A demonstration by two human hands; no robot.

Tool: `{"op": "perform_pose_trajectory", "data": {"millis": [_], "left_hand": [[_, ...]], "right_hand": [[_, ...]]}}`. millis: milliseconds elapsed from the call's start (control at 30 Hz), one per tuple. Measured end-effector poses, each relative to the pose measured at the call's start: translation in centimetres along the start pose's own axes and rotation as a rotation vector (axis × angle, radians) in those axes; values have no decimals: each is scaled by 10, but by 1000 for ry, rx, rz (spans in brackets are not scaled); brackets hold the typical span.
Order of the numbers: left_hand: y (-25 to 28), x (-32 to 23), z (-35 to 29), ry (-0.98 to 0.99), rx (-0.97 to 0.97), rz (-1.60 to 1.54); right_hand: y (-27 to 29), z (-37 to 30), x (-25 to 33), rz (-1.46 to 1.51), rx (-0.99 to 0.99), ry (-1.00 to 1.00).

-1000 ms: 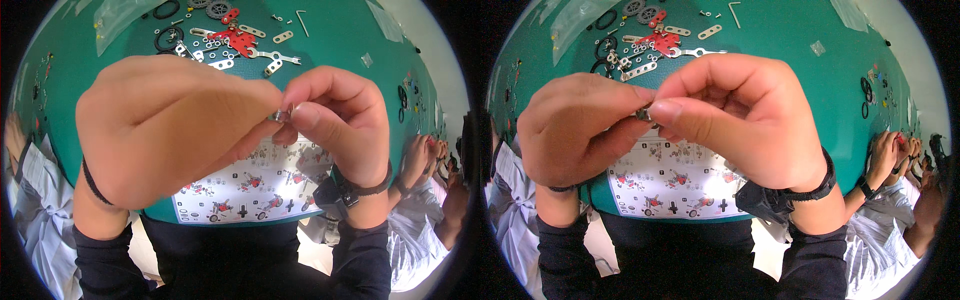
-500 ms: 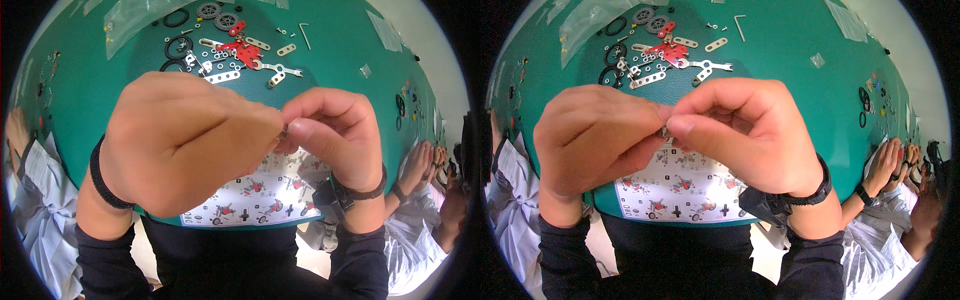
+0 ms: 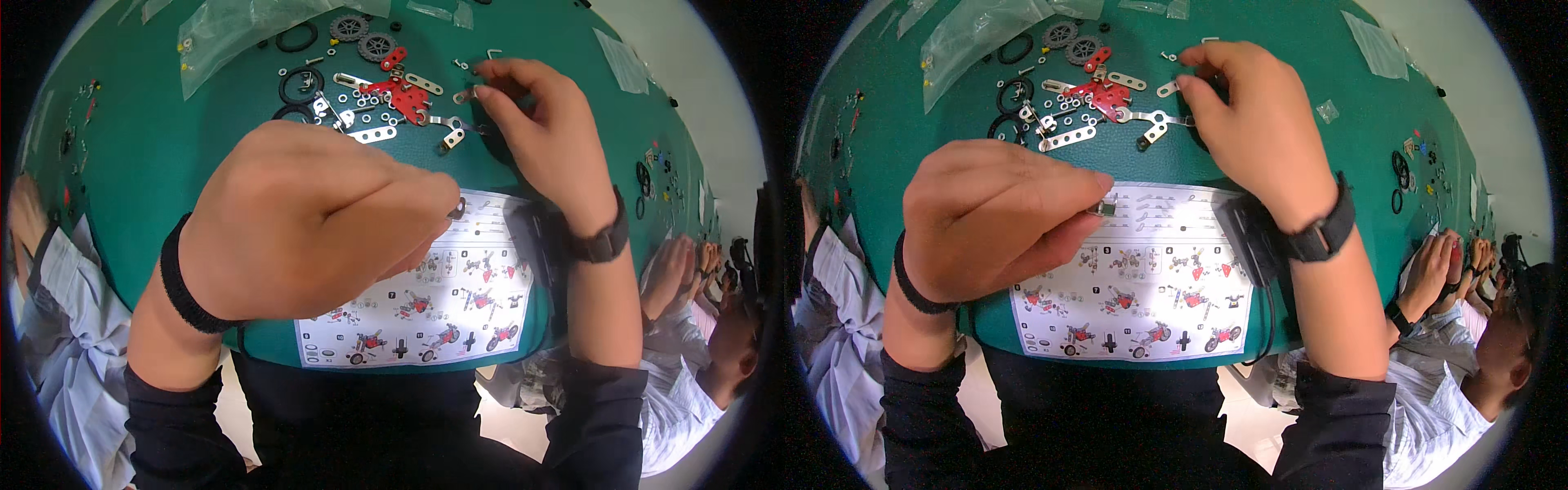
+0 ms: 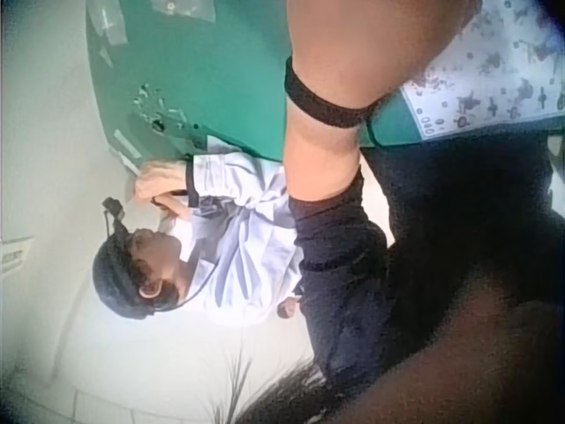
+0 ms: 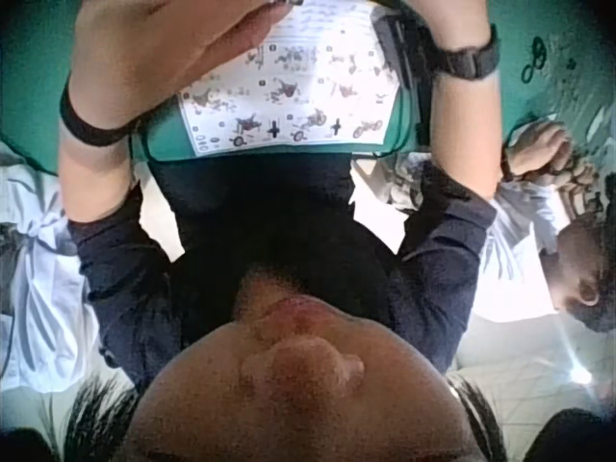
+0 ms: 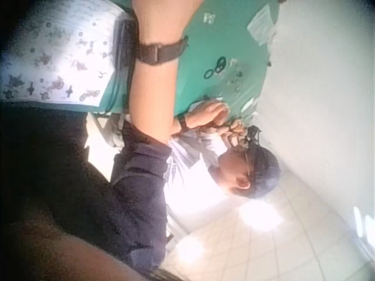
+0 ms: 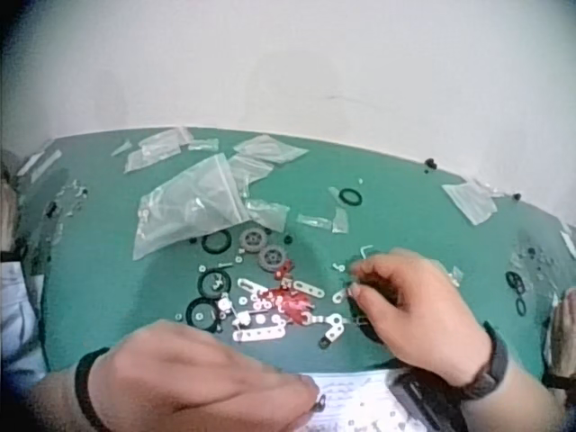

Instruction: Assembling a small metal toy motorcycle using a manual and small parts like screws and nuts.

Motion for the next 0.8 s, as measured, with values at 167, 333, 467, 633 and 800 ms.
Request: {"op": "perform_pose_trajectory", "data": {"millis": [167, 333, 467, 633, 800], "left_hand": [[2, 4, -1, -1, -18, -24], [5, 4, -4, 0, -15, 22], [10, 4, -5, -15, -69, 74], [11, -4, -2, -62, -95, 183], [16, 1, -10, -54, -178, 88]], "right_hand": [[-13, 23, -13, -78, 72, -9], [-24, 33, -21, -2, 160, -62], [-30, 42, -12, -59, 225, 23], [-14, 31, -4, -77, 233, 29], [25, -17, 45, 493, 84, -112]]}}
Point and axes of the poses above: each hand's wrist, its own z-axis towards the middle knuckle, its own y-axis out of the back of the hand, x = y × z, the point moved 9 cm from there along z, towards the middle knuckle, and after that the axes turned 8 degrees about -z, right-handed, at the moved point
